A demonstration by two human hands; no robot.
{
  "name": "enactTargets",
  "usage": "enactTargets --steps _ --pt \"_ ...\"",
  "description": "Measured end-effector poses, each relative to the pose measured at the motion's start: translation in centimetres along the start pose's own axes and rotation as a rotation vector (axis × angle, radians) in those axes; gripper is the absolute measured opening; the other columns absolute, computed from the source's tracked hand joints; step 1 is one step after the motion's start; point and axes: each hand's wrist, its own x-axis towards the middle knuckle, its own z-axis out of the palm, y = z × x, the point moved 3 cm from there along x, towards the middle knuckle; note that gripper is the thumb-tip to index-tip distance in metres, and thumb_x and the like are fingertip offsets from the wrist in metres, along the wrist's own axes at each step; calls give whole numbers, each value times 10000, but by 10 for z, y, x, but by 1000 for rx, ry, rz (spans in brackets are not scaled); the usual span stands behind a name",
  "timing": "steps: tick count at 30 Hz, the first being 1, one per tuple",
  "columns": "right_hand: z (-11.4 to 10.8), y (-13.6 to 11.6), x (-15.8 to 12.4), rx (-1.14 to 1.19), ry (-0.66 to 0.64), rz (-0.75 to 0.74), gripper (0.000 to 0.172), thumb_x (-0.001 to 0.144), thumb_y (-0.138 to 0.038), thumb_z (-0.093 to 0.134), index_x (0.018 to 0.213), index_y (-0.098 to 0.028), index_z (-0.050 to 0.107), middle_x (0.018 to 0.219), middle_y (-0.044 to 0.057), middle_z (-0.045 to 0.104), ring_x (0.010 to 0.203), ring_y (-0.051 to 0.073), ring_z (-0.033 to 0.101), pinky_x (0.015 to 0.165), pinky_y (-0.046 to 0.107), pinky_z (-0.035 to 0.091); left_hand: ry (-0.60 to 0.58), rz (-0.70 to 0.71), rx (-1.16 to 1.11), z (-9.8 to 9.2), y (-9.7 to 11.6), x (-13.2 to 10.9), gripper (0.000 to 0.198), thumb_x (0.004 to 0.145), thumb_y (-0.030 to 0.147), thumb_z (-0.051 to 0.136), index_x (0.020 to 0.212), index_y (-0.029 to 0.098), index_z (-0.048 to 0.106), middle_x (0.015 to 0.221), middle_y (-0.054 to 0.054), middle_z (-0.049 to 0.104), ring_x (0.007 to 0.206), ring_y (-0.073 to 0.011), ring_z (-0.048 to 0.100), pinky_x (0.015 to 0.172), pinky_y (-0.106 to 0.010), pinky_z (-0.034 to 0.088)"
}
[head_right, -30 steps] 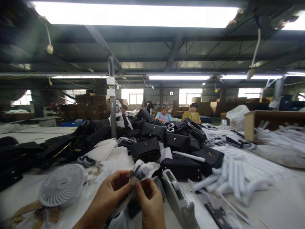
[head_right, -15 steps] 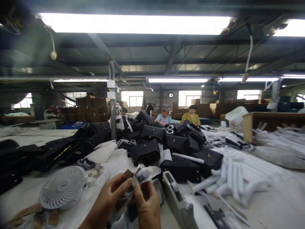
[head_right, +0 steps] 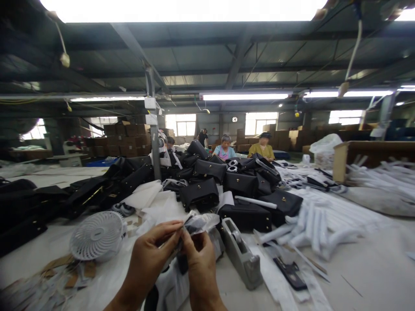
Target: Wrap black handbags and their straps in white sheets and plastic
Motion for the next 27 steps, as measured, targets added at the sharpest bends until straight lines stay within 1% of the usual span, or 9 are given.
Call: enactTargets --steps 4,9,13,15,18,20,23,25,27 --pt "0 -2 -3 7 -28 -14 456 755 -543 800 1003 -170 715 900 57 687 846 212 607 774 307 504 58 143 135 -3 -3 -8 107 814 332 741 877 298 821 1051 -57 779 1012 -288 706 970 -372 527" --pt "-1 -7 -6 53 -106 4 357 789 -488 793 1012 -218 718 951 51 694 882 218 606 787 312 504 14 309 280 -6 -3 -15 193 856 269 698 1006 319 810 1129 -46 772 1018 -271 727 967 -331 548" --pt "0 -5 -6 145 -164 37 359 788 -438 812 1046 -206 722 974 51 687 908 201 609 802 286 502 -52 425 374 -10 -2 -19 308 876 196 651 1147 286 766 1221 -60 741 1088 -263 716 1005 -291 540" --pt "-1 -2 -7 183 -157 62 365 788 -445 814 1025 -182 726 919 43 671 872 181 608 788 271 505 -79 538 453 -12 -3 -20 381 887 153 614 1236 268 717 1279 -63 712 1135 -250 697 1018 -288 537" --pt "-2 -2 -9 227 -153 47 380 798 -504 790 953 -163 724 808 17 626 782 154 593 767 278 521 -74 729 572 -14 -4 -22 448 897 101 559 1323 211 645 1342 -89 673 1173 -226 678 1007 -292 551" --pt "-2 -3 -11 194 -175 30 403 794 -507 793 990 -160 726 848 32 650 827 172 613 804 300 526 -64 765 591 -14 -4 -23 435 907 101 545 1324 180 638 1345 -107 669 1178 -212 675 1011 -284 547" --pt "-5 -5 -11 92 -184 36 440 778 -471 819 1071 -156 728 984 81 710 959 225 643 879 333 513 -80 559 493 -15 -4 -18 324 941 210 559 1233 218 700 1322 -80 686 1193 -216 665 1046 -310 526" --pt "-9 -5 -10 51 -166 31 435 775 -469 819 1060 -151 737 1000 96 729 985 249 653 905 358 506 -124 293 368 -17 -7 -12 274 939 343 592 1155 252 735 1295 -58 704 1199 -244 660 1059 -364 521" --pt "-13 -4 -7 33 -146 14 417 769 -462 823 1044 -156 747 994 95 740 992 259 659 929 375 495 -195 31 224 -18 -12 -4 337 885 445 656 1151 247 718 1253 -68 723 1207 -281 650 1056 -414 515"
